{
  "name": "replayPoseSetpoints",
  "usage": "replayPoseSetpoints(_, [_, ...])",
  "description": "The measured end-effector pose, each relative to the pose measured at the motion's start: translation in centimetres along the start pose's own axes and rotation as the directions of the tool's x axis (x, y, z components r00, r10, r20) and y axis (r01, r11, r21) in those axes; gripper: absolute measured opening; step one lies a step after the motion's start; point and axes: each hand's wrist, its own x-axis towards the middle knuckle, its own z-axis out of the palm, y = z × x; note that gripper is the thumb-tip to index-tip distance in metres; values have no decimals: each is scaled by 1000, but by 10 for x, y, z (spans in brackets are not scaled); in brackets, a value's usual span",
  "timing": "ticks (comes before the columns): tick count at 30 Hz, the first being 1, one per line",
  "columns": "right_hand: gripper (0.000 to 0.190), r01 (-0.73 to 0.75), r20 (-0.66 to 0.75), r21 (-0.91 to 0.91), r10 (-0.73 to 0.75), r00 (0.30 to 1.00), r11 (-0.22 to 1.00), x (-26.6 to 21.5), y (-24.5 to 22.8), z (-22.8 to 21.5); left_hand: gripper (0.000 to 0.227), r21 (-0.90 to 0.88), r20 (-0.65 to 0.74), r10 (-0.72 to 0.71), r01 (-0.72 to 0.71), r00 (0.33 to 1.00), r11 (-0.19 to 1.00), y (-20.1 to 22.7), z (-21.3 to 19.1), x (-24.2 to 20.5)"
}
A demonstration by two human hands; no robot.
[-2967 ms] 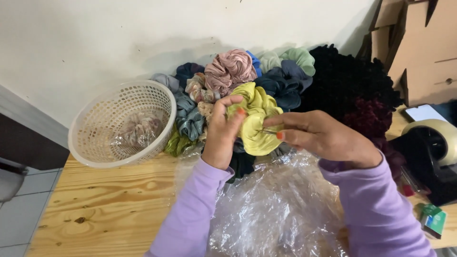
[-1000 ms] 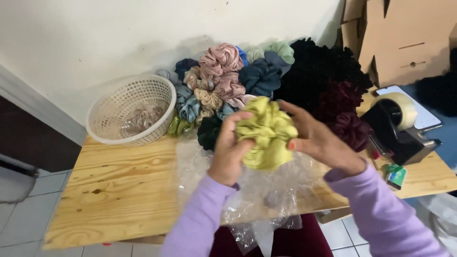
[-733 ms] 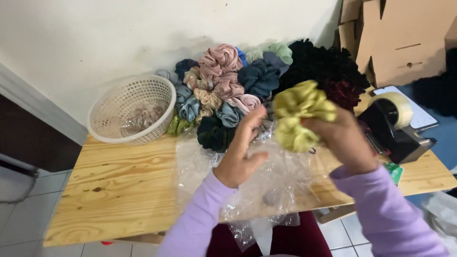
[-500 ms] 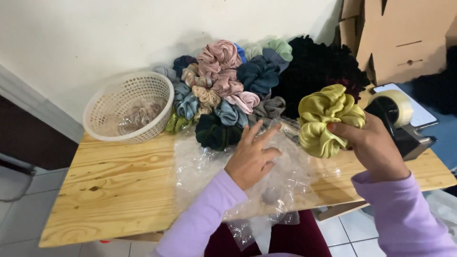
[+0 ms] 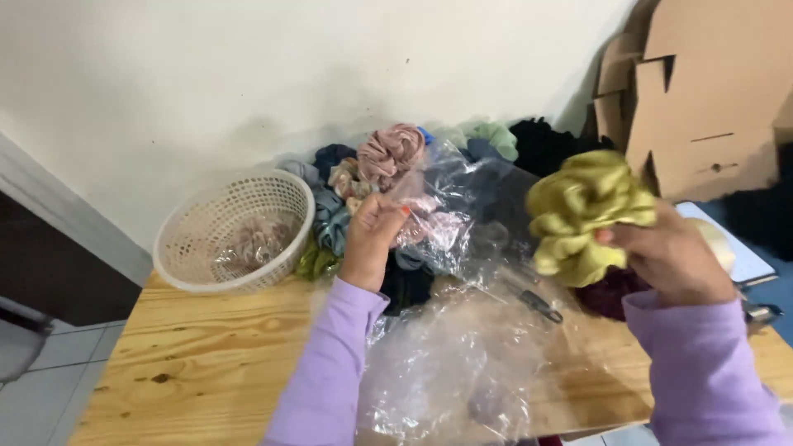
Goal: The person uses a specialized hook tool to pull loose threads from fabric scrunchies and then places the scrunchies into a clear plastic bag.
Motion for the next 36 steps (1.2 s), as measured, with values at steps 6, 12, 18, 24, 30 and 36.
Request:
replayPoseSetpoints(6, [32,-194,30,-178,202,979,965,51,14,46,29,-184,-55,-3,-7,998,983,-14,-8,21])
replayPoseSetpoints(12, [30,-185,-22,-335,189,982,924,66,15,62,27,-18,361,-127,144,924,989,-16,-40,27])
replayPoseSetpoints(18, [37,-218,54,-565,300,953,796,62,-10,77,27,109,143,92,-108,985,988,-14,-35,27])
replayPoseSetpoints(24, [30,-205,-22,-555,232,973,806,52,0,78,15,-133,-57,37,-44,998,990,-23,-30,14])
replayPoseSetpoints(30, [25,-146,-33,-426,146,989,893,52,7,76,21,-207,-160,-28,-6,987,978,-48,-28,17])
replayPoseSetpoints(36, [30,-65,97,-544,139,985,836,66,-15,87,48,538,275,548,-598,790,594,3,-27,27])
